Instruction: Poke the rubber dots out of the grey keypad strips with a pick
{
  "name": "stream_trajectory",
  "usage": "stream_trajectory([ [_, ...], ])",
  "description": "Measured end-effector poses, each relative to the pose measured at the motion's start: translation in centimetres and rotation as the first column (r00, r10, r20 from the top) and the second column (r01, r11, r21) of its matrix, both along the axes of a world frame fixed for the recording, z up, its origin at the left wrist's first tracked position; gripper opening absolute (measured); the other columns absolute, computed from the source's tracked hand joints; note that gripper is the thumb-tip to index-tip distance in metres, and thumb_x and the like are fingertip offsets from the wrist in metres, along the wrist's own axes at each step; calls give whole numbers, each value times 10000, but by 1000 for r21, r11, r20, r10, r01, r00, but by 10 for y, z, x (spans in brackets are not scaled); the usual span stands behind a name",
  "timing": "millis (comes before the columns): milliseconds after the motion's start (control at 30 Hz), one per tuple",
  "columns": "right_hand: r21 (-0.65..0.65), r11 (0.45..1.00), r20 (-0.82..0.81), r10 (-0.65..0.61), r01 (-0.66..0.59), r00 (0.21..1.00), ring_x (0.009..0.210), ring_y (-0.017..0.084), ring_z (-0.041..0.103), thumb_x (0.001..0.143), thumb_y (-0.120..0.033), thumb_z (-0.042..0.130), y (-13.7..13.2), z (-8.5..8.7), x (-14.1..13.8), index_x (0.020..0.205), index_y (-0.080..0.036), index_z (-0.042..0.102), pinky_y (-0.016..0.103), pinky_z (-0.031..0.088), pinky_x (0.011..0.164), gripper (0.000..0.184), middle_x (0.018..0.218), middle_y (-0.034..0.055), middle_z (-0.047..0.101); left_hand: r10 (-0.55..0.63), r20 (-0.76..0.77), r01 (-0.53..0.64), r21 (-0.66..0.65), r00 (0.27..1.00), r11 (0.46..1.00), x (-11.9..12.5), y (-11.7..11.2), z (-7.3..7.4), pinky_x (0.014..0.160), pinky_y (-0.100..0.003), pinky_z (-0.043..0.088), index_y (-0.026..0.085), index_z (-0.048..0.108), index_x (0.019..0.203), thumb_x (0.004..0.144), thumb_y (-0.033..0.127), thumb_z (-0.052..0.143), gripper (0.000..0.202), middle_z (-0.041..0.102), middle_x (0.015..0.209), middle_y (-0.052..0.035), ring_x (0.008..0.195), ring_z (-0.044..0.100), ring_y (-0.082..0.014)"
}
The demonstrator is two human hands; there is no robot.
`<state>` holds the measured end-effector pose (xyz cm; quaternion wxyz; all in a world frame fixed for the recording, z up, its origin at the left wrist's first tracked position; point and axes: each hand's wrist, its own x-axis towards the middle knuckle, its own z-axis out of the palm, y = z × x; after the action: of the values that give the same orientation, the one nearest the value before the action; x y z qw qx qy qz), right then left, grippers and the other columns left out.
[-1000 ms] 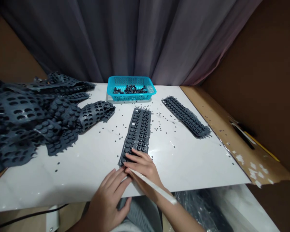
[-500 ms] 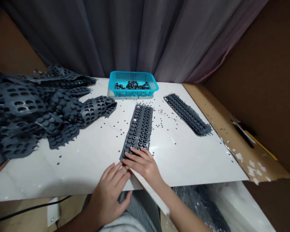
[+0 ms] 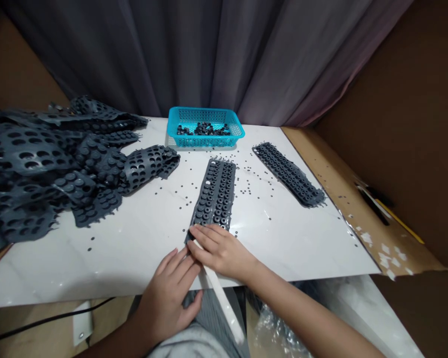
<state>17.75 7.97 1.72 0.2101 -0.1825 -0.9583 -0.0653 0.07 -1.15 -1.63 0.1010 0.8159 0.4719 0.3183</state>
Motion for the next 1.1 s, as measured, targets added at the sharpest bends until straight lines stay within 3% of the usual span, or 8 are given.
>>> stream_trajectory([
  [133, -162, 978, -186, -157, 127, 970, 1159, 227, 611, 948, -150, 455, 7, -4, 5, 1207, -145, 555, 393, 527, 951, 278, 1244, 167, 634, -4, -7, 4, -10, 1000, 1000, -1, 0, 0, 1084, -390, 275, 201, 606, 1175, 813, 277, 558, 373, 579, 1329, -27, 1252, 479, -252],
  [200, -356, 911, -310, -327, 210, 892, 1122, 204, 637, 942, -163, 476, 6, -4, 5, 1177, -178, 541, 351, 550, 919, 244, 1212, 141, 660, -10, -14, 10, -6, 1000, 1000, -1, 1, 0, 1078, -394, 282, 202, 612, 1166, 817, 279, 558, 361, 566, 1347, -25, 1255, 479, -252],
  [267, -544, 809, -359, -464, 222, 810, 1079, 195, 660, 935, -188, 500, 1, -3, 3, 1078, -207, 547, 317, 575, 860, 152, 1200, 118, 671, -11, -18, 11, 4, 1000, 1000, -1, 1, 0, 1075, -393, 287, 201, 614, 1163, 817, 280, 558, 359, 568, 1345, -25, 1248, 486, -251],
  [333, -651, 737, -355, -506, 181, 786, 1082, 202, 658, 926, -221, 525, -5, -3, 0, 996, -220, 557, 321, 578, 851, 76, 1213, 110, 665, -3, -16, 4, 12, 1000, 1000, -1, 1, 1, 1073, -395, 290, 201, 616, 1159, 815, 283, 558, 359, 584, 1324, -26, 1238, 496, -251],
  [367, -665, 730, -353, -494, 159, 794, 1105, 211, 646, 919, -238, 542, -8, -4, -2, 968, -219, 568, 337, 569, 874, 59, 1219, 112, 661, 0, -14, 0, 13, 1000, 1000, -1, 1, 1, 1073, -397, 292, 201, 616, 1160, 814, 286, 558, 361, 592, 1314, -27, 1234, 499, -252],
  [500, -583, 803, -359, -392, 125, 847, 1185, 239, 592, 892, -267, 590, -11, -12, -4, 918, -202, 618, 394, 520, 958, 76, 1216, 139, 657, 3, -10, -3, 3, 1000, 1000, 0, 1, 1, 1073, -397, 291, 201, 613, 1164, 814, 297, 559, 367, 603, 1298, -30, 1234, 500, -251],
  [700, -422, 899, -324, -267, 114, 908, 1111, 227, 642, 904, -228, 570, -4, -23, -4, 914, -199, 607, 408, 522, 929, 48, 1164, 125, 688, 3, 3, -3, -7, 1000, 1000, -1, 0, -2, 1087, -384, 266, 197, 613, 1157, 812, 293, 560, 361, 618, 1272, -29, 1236, 498, -244],
  [1100, -251, 959, -205, -190, 136, 960, 1135, 226, 625, 932, -179, 505, -6, -21, -2, 914, -177, 587, 424, 524, 929, 83, 1203, 142, 665, 12, 13, -12, 5, 1000, 1000, 0, 0, 0, 1083, -380, 281, 197, 619, 1140, 798, 282, 572, 354, 633, 1247, -34, 1220, 514, -240],
])
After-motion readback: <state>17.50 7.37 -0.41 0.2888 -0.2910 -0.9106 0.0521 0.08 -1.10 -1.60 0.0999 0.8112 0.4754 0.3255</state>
